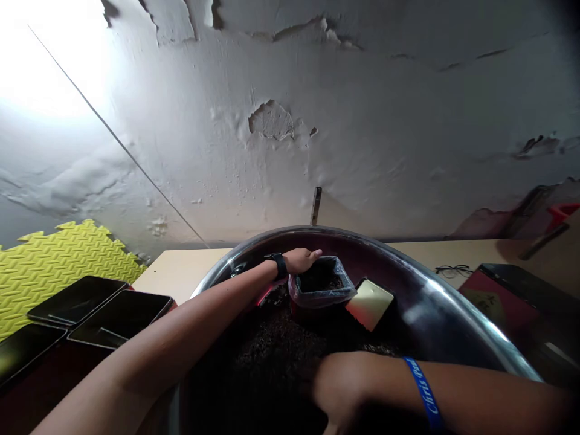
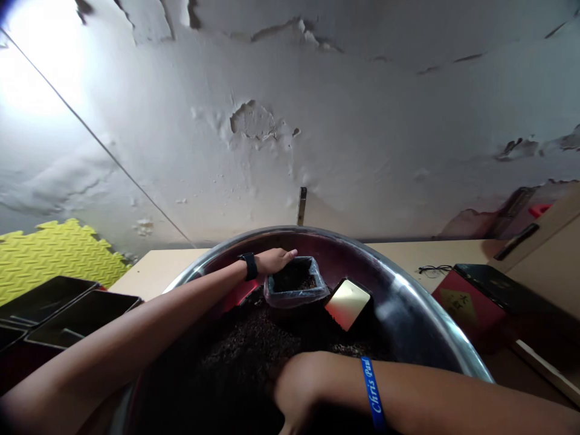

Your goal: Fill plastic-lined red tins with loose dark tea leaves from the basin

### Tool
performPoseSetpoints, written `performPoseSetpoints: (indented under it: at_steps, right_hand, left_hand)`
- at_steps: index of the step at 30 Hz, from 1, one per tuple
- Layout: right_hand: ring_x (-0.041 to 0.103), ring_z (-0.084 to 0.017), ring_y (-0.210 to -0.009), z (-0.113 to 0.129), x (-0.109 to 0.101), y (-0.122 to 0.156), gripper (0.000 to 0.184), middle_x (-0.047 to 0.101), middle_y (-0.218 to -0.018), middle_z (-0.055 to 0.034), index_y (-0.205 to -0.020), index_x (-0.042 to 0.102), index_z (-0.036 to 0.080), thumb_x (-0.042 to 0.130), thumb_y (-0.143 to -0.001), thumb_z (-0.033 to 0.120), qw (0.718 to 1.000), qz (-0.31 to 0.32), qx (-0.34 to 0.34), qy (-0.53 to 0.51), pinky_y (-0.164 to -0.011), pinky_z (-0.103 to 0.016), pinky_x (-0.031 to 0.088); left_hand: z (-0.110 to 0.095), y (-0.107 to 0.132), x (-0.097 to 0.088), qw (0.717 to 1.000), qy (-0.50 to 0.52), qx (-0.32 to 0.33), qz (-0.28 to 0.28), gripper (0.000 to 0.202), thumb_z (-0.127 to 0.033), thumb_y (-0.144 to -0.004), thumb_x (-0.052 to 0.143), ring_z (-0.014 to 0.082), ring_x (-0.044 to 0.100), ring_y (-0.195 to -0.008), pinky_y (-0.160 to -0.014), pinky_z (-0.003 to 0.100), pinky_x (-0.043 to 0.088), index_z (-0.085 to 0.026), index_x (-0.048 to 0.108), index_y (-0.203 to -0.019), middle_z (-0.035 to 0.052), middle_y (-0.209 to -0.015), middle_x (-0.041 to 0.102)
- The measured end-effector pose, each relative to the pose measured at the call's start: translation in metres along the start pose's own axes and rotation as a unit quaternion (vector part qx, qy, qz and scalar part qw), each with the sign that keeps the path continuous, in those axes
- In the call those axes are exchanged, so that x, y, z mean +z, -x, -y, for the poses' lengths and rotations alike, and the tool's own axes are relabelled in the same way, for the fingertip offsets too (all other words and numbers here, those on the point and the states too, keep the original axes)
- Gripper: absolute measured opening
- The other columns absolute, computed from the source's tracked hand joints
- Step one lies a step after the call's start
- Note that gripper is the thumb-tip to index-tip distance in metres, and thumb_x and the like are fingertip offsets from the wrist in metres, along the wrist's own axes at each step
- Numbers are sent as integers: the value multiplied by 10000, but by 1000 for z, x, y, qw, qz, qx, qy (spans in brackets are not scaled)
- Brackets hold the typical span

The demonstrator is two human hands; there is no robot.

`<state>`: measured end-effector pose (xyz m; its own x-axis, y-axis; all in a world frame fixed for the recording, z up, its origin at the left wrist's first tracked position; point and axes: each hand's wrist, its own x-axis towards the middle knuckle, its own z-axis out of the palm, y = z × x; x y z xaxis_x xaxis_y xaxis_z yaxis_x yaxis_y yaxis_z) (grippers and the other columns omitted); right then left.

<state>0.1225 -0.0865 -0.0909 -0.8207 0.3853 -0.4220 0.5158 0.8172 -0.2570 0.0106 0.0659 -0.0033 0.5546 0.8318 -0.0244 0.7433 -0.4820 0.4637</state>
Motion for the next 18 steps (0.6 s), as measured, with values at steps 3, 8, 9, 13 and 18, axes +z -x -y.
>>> performPoseSetpoints:
  at_steps: [3, 8, 9, 13, 18]
  right_hand:
    - [430, -135, -319, 3, 4, -7, 537, 371, -281, 22, -259, 274, 194, 593, -587, 475, 987, 155, -13, 38, -310, -254, 296]
    - [543, -165, -445, 27, -39, 15, 296, 604, -512, -10, -645, 616, 257, 462, -757, 483, 988, -72, -53, 124, -384, -286, 308]
    - [556, -168, -471, 30, -52, 21, 340, 635, -579, -17, -747, 625, 246, 414, -788, 509, 986, -92, -50, 134, -400, -287, 305]
    - [586, -169, -595, 14, -93, 38, 390, 656, -736, -34, -877, 564, 205, 288, -865, 481, 972, -203, 4, 121, -494, -268, 319]
    - [564, -190, -783, -36, -104, 39, 378, 623, -860, -80, -868, 561, 158, 315, -870, 445, 929, -323, 142, 114, -661, -283, 360]
  left_hand:
    - [1, -2, 0, 1000, -17, -2, 0, 706, -611, -828, 122, 179, 542, -645, -610, 260, 353, -113, 594, -663, 101, -664, 597]
    - [-3, 0, -1, 1000, -18, 16, -2, 707, -618, -824, 147, 163, 517, -595, -568, 255, 338, -105, 593, -628, 90, -612, 572]
    - [-4, 1, -1, 1000, -18, 25, 2, 704, -614, -827, 151, 162, 513, -589, -564, 257, 335, -106, 592, -620, 87, -602, 567]
    - [-9, 3, -1, 999, -12, 50, 15, 686, -593, -837, 167, 162, 497, -570, -556, 267, 333, -111, 588, -592, 80, -575, 551]
    - [-11, 1, -1, 999, 16, 30, 28, 656, -608, -821, 221, 146, 476, -547, -561, 266, 339, -115, 591, -598, 69, -573, 546]
